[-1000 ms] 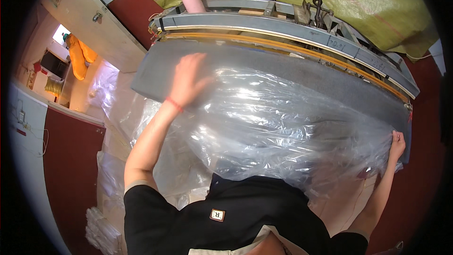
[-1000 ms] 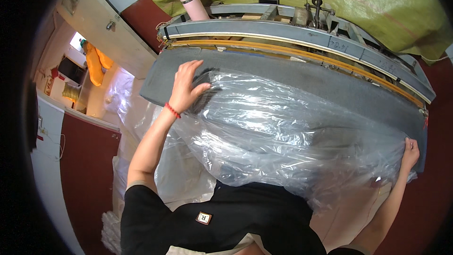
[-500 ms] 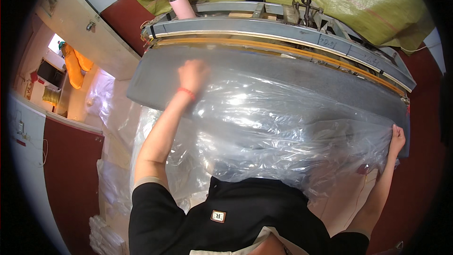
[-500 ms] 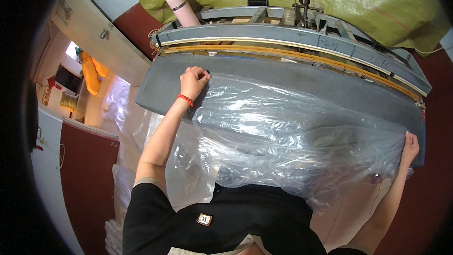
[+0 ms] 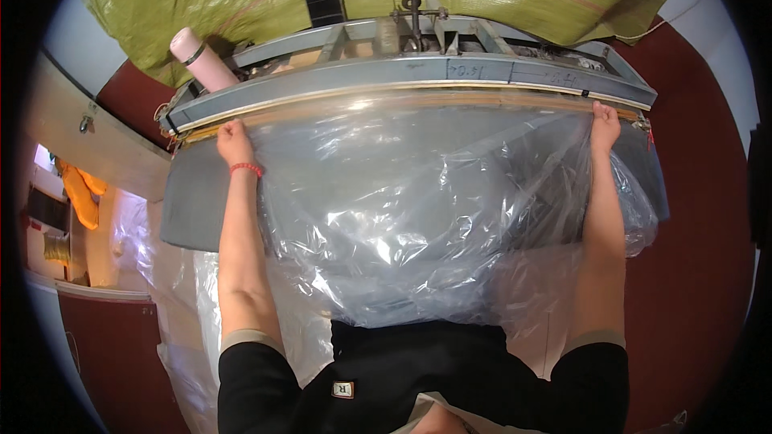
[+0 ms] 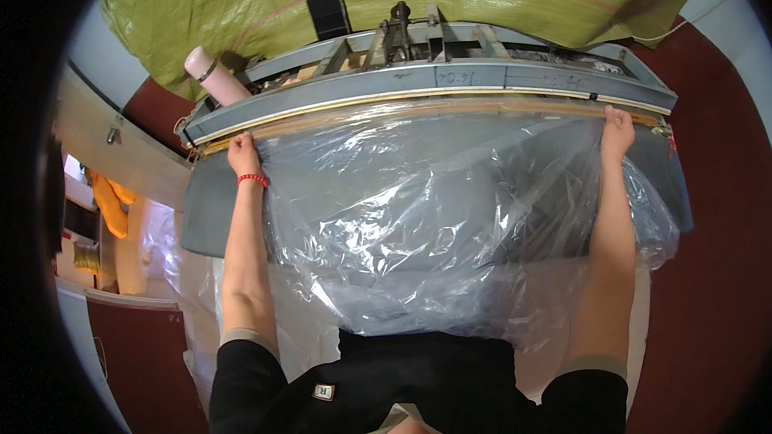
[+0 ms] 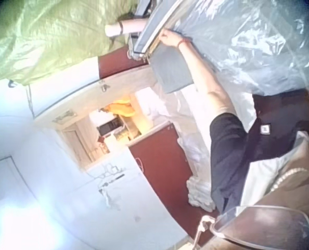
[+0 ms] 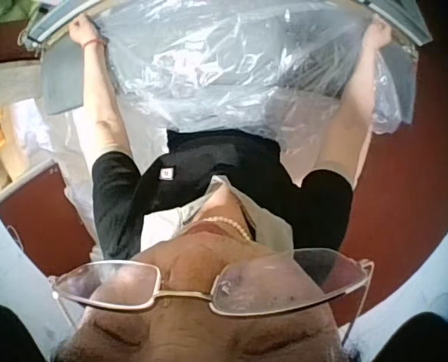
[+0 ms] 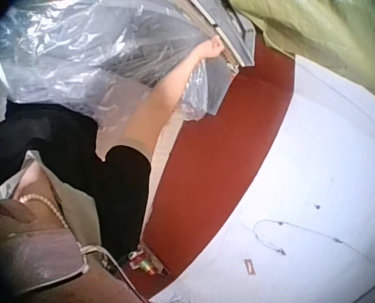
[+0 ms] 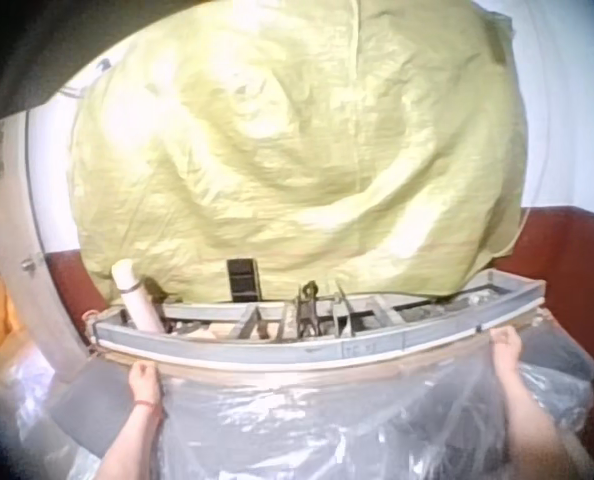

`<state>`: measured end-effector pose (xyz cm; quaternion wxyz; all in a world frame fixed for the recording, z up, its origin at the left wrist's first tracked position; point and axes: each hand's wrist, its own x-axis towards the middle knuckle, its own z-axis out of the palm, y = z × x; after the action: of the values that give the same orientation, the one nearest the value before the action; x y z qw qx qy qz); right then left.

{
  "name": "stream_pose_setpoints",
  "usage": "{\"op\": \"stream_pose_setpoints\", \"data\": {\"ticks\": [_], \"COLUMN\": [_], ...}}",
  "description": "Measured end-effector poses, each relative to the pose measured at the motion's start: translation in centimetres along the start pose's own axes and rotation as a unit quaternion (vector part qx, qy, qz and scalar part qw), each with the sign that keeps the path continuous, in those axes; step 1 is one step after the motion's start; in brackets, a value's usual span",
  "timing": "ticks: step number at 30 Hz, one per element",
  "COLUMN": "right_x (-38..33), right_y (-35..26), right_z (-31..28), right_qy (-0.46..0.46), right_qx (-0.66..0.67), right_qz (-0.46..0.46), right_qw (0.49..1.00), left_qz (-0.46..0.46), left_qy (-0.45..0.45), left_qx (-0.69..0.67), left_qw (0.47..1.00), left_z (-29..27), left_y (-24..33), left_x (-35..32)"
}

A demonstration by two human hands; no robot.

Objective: Manually aligning and preparing large plastic sheets on a workspace for packaging or heat sealing.

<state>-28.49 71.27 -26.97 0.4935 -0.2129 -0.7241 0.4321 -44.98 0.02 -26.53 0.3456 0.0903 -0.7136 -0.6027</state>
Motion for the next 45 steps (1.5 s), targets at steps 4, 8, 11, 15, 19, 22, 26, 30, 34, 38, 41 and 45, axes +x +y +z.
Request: {"op": "stream_pose_setpoints", "data": {"ticks": [4,8,11,15,19,22,26,30,34,38,41,45], "right_x": [-0.2,0.6,0.0,-0.9,-3.1,-6.2,-9.1,-10.8,-11.7,-15.6,-20.2,-24.3], "right_y": [-1.0,-1.2,-2.2,-3.2,-8.2,-11.6,-10.7,-13.7,-22.2,-28.8,-34.9,-35.0], "right_z": [0.0,-1.3,-1.1,-0.1,-4.8,-8.8,-18.7,-24.1,-13.7,-1.3,4.8,9.4], "right_qy": [0.042,0.016,0.014,-0.018,-0.116,-0.097,-0.252,-0.336,-0.303,-0.481,-0.549,-0.629], "right_qx": [-0.017,-0.023,0.076,0.151,-0.017,-0.131,-0.268,-0.668,-0.303,0.011,0.141,0.232], "right_qz": [0.022,0.047,0.089,0.129,0.029,-0.054,0.051,0.01,-0.096,-0.038,-0.121,-0.096], "right_qw": [0.999,0.998,0.993,0.98,0.993,0.985,0.928,0.664,0.898,0.876,0.815,0.736], "left_qz": [0.005,-0.084,-0.087,-0.189,0.148,0.184,0.018,-0.145,-0.176,-0.178,-0.187,0.332], "left_qy": [0.02,0.071,0.114,-0.002,-0.098,-0.177,-0.218,-0.36,-0.379,-0.396,-0.401,-0.347], "left_qx": [0.0,0.042,0.015,-0.157,0.277,0.502,0.289,-0.055,-0.2,-0.261,-0.288,0.1], "left_qw": [1.0,0.993,0.989,0.969,0.944,0.826,0.932,0.92,0.886,0.862,0.849,0.872], "left_z": [0.2,0.2,-0.1,-5.5,-4.2,-6.2,-7.7,-5.8,-5.7,-6.2,-5.9,-6.4], "left_y": [0.5,1.8,1.5,-2.3,2.9,6.2,8.6,14.5,17.8,19.5,21.0,21.7], "left_x": [-0.4,-0.2,-0.1,3.9,-0.3,-4.0,-5.8,-10.9,-15.8,-19.5,-22.2,-22.0]}}
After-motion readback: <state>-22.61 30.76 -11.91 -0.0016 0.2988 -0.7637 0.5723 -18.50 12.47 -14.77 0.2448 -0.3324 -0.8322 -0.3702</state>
